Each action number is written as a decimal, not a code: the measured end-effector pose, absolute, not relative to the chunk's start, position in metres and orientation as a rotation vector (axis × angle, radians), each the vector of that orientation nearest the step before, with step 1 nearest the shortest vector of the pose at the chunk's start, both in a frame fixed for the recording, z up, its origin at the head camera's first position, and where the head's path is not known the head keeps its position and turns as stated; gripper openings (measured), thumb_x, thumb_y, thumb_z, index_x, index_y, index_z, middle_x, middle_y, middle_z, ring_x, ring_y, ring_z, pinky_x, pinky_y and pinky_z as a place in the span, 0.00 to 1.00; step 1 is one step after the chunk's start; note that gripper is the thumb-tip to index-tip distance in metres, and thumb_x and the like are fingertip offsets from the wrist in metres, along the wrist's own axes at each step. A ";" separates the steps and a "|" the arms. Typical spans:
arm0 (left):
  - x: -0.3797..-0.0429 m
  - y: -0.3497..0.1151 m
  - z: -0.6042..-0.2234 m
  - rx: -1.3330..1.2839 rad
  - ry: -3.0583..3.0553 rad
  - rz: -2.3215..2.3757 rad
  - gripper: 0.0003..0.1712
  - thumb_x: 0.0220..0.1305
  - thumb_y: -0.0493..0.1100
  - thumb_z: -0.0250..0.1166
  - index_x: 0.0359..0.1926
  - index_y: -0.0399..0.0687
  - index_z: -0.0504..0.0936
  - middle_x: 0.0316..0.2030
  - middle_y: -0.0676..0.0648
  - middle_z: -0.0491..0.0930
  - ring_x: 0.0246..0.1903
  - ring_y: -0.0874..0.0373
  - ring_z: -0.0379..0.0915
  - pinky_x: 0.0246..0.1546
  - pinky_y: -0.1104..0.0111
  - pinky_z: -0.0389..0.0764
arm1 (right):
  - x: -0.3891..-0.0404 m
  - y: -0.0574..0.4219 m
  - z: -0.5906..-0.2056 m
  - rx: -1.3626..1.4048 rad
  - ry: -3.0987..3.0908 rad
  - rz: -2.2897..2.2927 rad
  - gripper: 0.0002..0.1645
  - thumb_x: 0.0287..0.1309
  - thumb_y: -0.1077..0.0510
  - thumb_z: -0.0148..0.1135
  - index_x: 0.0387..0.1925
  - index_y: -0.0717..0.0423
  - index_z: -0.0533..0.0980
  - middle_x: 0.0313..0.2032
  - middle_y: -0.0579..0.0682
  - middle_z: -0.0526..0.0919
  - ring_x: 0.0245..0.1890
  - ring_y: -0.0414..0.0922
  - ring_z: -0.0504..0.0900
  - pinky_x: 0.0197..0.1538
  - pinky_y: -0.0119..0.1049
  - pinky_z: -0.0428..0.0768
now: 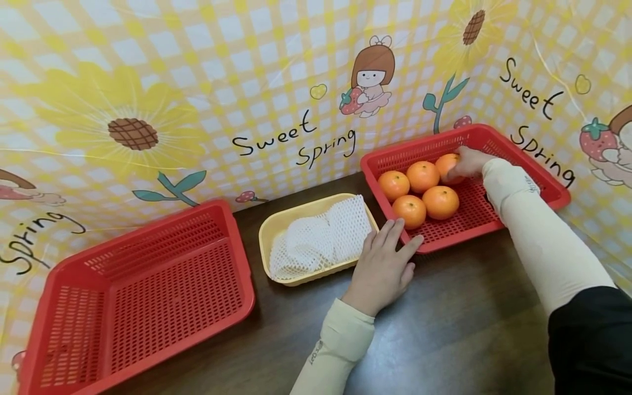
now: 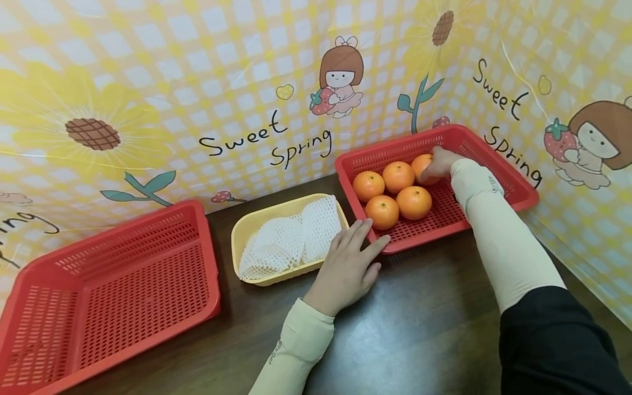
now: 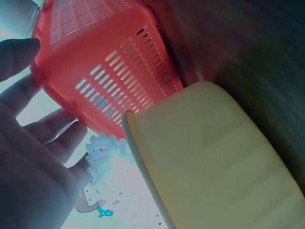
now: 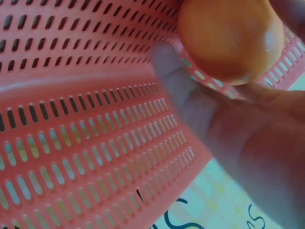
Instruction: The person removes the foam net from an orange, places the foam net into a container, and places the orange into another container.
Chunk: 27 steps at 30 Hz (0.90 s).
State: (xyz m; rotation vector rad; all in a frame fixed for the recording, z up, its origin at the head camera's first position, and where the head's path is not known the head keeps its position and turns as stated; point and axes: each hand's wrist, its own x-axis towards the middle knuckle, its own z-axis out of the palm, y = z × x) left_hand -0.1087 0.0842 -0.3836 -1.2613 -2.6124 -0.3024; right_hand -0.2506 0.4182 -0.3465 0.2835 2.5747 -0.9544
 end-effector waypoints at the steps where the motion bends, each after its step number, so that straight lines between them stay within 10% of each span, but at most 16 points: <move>1: -0.109 0.084 -0.384 -1.260 -2.609 -0.306 0.28 0.71 0.53 0.62 0.70 0.64 0.73 0.74 0.42 0.60 0.74 0.48 0.53 0.68 0.50 0.60 | -0.250 0.418 -0.347 0.302 2.587 -0.947 0.52 0.58 0.55 0.67 0.71 0.74 0.48 0.60 0.73 0.61 0.56 0.67 0.66 0.54 0.61 0.74; 7: -0.110 0.084 -0.383 -1.258 -2.598 -0.324 0.28 0.71 0.52 0.63 0.70 0.64 0.73 0.74 0.42 0.61 0.73 0.48 0.54 0.68 0.49 0.60 | -0.251 0.418 -0.347 0.340 2.638 -0.915 0.43 0.55 0.55 0.70 0.62 0.74 0.59 0.52 0.69 0.68 0.47 0.65 0.72 0.35 0.52 0.81; 19: -0.113 0.089 -0.385 -1.275 -2.593 -0.329 0.29 0.70 0.52 0.64 0.70 0.64 0.73 0.74 0.43 0.61 0.73 0.48 0.53 0.69 0.49 0.59 | -0.250 0.423 -0.346 0.350 2.567 -0.975 0.49 0.63 0.54 0.65 0.70 0.74 0.48 0.60 0.73 0.61 0.53 0.67 0.68 0.47 0.59 0.80; 27: -0.120 0.078 -0.382 -1.240 -2.643 -0.381 0.29 0.72 0.55 0.61 0.72 0.63 0.71 0.74 0.41 0.60 0.74 0.46 0.52 0.70 0.49 0.55 | -0.246 0.422 -0.326 0.295 2.688 -0.904 0.59 0.65 0.47 0.64 0.77 0.71 0.38 0.72 0.75 0.50 0.69 0.70 0.55 0.67 0.67 0.55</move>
